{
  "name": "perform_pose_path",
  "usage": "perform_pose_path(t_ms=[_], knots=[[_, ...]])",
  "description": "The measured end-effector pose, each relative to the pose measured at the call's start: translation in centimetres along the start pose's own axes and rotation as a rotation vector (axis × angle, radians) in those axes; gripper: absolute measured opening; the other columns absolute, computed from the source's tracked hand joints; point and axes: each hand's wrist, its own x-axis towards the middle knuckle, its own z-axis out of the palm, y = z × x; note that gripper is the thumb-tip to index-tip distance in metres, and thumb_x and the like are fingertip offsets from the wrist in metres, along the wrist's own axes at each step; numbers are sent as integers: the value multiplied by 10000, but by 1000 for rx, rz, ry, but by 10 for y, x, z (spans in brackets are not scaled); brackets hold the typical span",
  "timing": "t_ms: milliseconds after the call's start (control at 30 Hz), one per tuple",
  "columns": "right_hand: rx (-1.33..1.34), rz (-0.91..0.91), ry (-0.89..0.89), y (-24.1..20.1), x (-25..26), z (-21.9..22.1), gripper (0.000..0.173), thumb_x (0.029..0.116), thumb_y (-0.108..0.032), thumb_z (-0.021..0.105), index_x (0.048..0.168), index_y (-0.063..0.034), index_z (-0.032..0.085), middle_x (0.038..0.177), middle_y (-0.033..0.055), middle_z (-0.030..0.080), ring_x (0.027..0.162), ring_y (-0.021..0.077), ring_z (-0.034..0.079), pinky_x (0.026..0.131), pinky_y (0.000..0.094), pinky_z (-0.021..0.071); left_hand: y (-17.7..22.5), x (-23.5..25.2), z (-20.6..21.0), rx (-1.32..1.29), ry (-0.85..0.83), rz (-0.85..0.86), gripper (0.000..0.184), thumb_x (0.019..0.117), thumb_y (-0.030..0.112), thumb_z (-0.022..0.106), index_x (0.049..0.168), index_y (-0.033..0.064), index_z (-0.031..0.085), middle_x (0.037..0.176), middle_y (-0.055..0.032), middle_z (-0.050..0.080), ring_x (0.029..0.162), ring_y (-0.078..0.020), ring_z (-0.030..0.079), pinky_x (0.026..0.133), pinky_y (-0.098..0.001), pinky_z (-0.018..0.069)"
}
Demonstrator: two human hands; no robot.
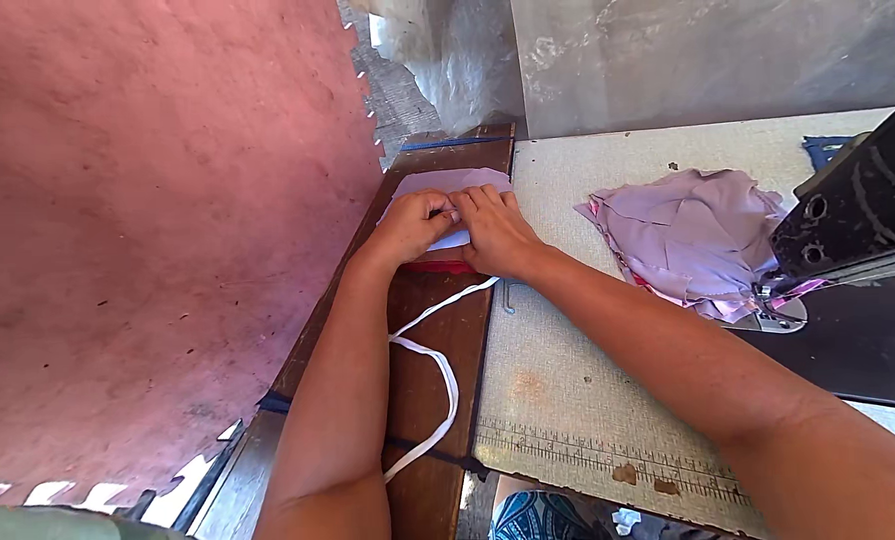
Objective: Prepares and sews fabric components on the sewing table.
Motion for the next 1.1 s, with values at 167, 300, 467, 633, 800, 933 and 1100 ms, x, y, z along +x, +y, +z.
perform_pose_path(t_ms=[167,300,467,633,800,933,1100], knots=[[-57,-93,91,2,9,5,226,937,-41,591,1118,-47,726,1087,143,712,1107,342,637,873,544,450,2,-15,-41,-102,119,-43,256,1030,190,570,1130,0,709,1203,-119,705,1130,-171,664,1025,-408,516],[-58,-91,13,3,22,-11,263,964,-5,547,1155,-79,711,1071,139,730,1090,344,666,903,565,462,35,-44,-68,104,170,-139,329,1078,313,506,1070,48,702,931,-96,684,852,-188,632,791,-473,498],[-38,-88,-18,3,38,-30,277,996,-5,507,1168,-83,710,1097,167,737,1098,367,687,933,582,493,45,-45,-23,-98,-121,-285,267,1073,224,534,1135,36,714,987,-87,733,806,-160,676,766,-373,560],[-63,-108,29,0,49,-40,263,1017,-27,494,1179,-81,694,1100,179,722,1099,375,685,924,566,512,34,-9,14,-505,166,-517,296,1101,159,442,1310,15,596,921,-58,710,604,-64,577,578,-231,492],[-102,-206,210,-5,42,-52,281,999,5,511,1181,-78,709,1098,170,728,1086,379,689,894,550,537,43,19,33,-1053,693,-535,243,1096,91,390,1235,-15,560,1004,-101,693,790,-153,698,735,-326,605],[-123,-405,410,-10,11,-63,238,971,15,547,1087,-79,731,1019,153,738,987,370,704,782,522,547,64,21,51,-1523,961,-405,238,1116,232,359,1158,99,552,959,-52,644,874,-172,651,804,-376,567],[-181,-560,499,-31,-58,-79,163,961,-62,606,1037,-113,741,990,115,722,916,320,685,751,475,530,126,-19,75,-1853,962,-221,389,1118,332,205,1031,177,551,848,26,636,782,-77,628,699,-261,550]])
